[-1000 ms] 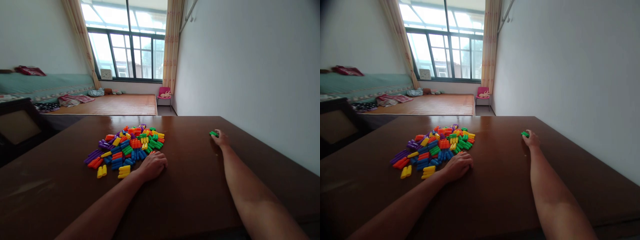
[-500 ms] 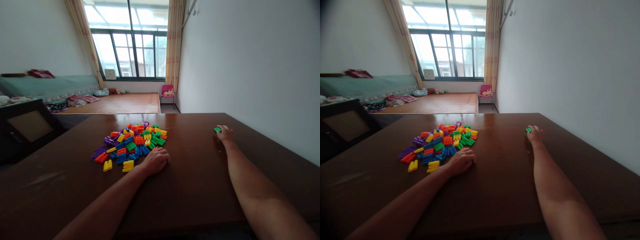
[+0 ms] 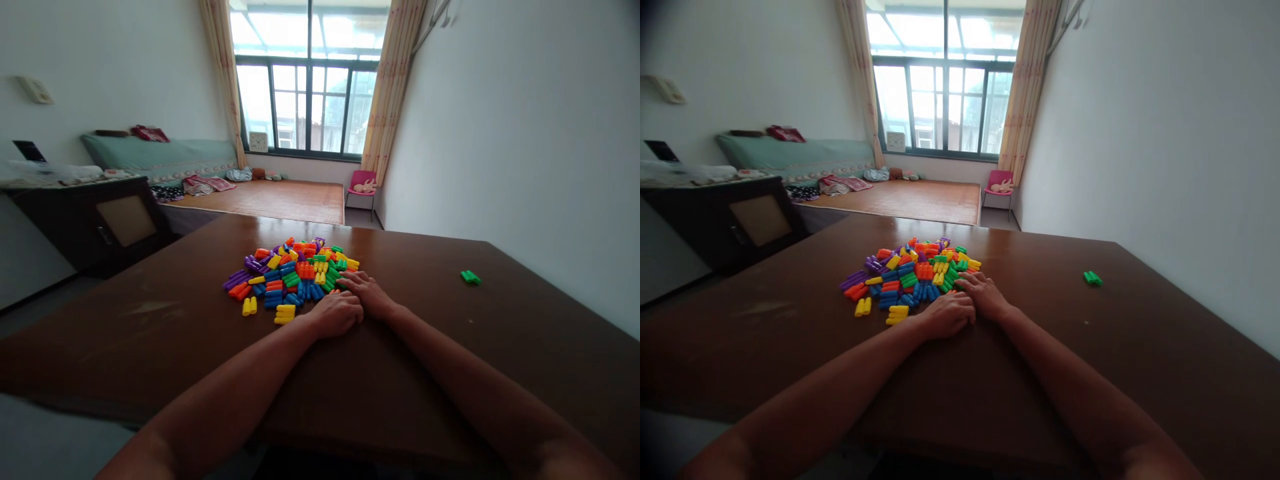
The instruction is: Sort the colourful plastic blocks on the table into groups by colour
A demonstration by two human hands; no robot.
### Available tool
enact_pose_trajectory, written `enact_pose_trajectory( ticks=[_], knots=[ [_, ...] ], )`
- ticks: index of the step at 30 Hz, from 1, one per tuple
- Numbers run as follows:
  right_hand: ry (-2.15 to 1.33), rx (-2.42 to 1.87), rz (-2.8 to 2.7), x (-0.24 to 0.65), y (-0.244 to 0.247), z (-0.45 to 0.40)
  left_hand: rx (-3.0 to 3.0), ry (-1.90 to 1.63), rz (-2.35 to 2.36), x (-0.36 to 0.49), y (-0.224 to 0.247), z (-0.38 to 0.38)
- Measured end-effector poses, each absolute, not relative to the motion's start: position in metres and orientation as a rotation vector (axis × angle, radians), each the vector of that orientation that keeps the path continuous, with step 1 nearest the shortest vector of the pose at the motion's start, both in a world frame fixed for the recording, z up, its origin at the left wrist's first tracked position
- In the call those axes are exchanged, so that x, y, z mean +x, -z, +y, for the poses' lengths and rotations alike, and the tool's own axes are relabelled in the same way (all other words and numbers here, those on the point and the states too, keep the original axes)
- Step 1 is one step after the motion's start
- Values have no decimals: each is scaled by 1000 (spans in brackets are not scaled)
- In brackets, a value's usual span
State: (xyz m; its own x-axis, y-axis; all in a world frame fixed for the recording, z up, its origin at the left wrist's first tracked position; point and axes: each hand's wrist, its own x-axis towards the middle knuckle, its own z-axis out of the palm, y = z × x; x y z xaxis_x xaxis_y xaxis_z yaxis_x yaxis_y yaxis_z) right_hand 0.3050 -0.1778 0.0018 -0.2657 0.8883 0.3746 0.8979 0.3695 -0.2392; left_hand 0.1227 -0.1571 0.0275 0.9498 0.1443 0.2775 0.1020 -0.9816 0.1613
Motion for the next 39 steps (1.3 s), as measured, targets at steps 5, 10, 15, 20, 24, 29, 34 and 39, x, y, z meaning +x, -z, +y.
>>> enact_pose_trajectory(
  ticks=[5, 10, 15, 20, 24, 29, 34, 39],
  knots=[
    [10, -1567, -2106, 339, -12, -184, 2975, -408, 189, 122, -27, -156],
    [-49, -1733, -1921, 386, -17, -186, 2978, -395, 169, 121, -29, -154],
    [-173, -1834, -1844, 410, -25, -186, 2968, -392, 165, 122, -29, -154],
    [-430, -1972, -1788, 437, -29, -197, 2967, -409, 168, 120, -30, -155],
    [-660, -1781, -1915, 425, -27, -199, 2923, -654, 363, 122, -28, -153],
    [-643, -1501, -2041, 364, -25, -192, 2905, -732, 598, 124, -20, -149],
    [-697, -1471, -2130, 360, -26, -191, 2908, -566, 678, 125, -17, -146],
    [-533, -1748, -1836, 418, -19, -189, 2870, -581, 662, 125, -16, -143]
  ],
)
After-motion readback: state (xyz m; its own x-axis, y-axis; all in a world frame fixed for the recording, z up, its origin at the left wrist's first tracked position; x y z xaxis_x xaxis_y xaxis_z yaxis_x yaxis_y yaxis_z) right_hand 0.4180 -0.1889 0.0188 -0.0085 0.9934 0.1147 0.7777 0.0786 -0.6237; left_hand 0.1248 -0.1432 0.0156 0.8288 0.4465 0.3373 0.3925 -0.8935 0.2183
